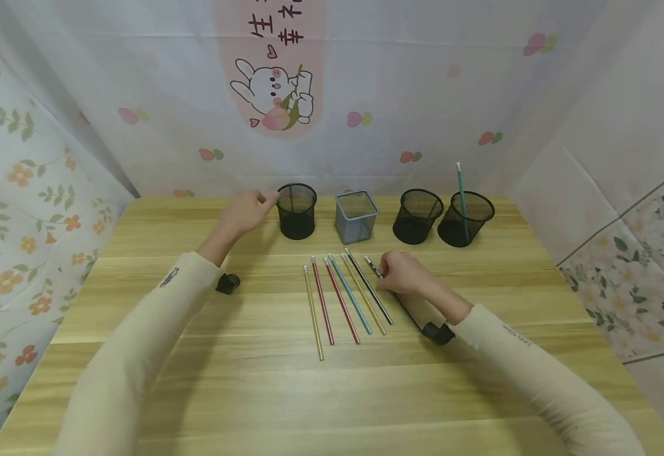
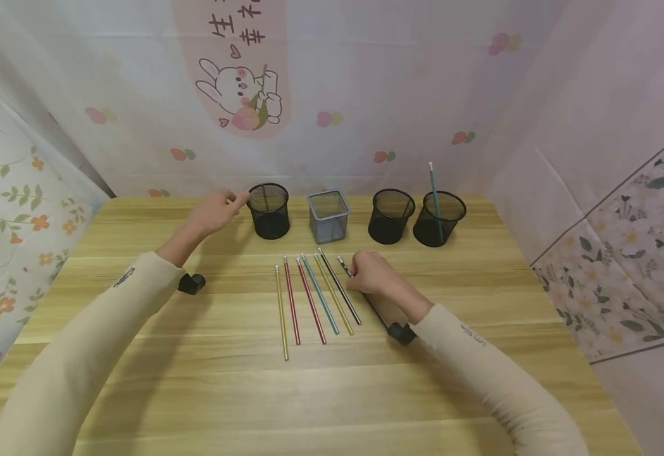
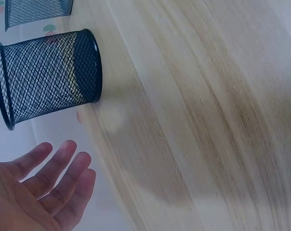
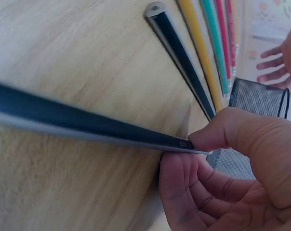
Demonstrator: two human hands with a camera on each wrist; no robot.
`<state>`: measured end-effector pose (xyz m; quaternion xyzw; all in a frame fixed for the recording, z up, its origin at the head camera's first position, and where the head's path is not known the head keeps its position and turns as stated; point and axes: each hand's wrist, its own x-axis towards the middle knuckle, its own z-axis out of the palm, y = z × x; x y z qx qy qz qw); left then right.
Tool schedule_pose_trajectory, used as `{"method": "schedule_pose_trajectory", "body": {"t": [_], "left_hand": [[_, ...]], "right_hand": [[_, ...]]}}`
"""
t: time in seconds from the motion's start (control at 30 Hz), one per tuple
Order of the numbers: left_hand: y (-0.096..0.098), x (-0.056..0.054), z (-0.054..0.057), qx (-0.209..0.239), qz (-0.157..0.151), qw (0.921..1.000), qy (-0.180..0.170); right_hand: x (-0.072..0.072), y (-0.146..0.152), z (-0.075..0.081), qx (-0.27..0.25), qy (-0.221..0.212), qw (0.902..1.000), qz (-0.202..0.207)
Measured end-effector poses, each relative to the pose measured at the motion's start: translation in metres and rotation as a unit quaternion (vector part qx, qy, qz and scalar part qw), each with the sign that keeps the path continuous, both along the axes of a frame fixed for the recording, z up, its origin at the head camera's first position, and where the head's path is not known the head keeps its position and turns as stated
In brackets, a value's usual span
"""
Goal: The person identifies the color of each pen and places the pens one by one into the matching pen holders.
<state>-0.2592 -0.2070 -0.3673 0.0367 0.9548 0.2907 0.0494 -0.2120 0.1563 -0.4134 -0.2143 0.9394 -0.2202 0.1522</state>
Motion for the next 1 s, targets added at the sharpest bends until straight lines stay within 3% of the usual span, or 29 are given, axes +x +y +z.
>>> {"method": "schedule_pose_trajectory", "body": {"t": [0.27,0.57,0.8,0.9,1.0], "left_hand": [[0.005,-0.002,-0.006,-0.032,0.011,0.9993,-0.015],[0.005,-0.003,-0.008,-0.04,0.02,0.9988,-0.021],[0.006,-0.002,-0.007,-0.037,0.022,0.9986,-0.029],[0.005,-0.002,-0.008,-0.038,0.024,0.9985,-0.029],[0.005,-0.001,-0.007,-0.038,0.024,0.9985,-0.031]], "right_hand": [[-0.003,0.012,0.001,-0.077,-0.077,0.994,-0.015],[-0.008,0.033,0.02,-0.159,-0.025,0.9869,0.006],[-0.009,0.047,0.039,-0.226,-0.024,0.9736,-0.022],[-0.002,0.046,0.051,-0.243,-0.029,0.969,-0.032],[-0.003,0.048,0.052,-0.259,-0.026,0.9647,-0.037]]}}
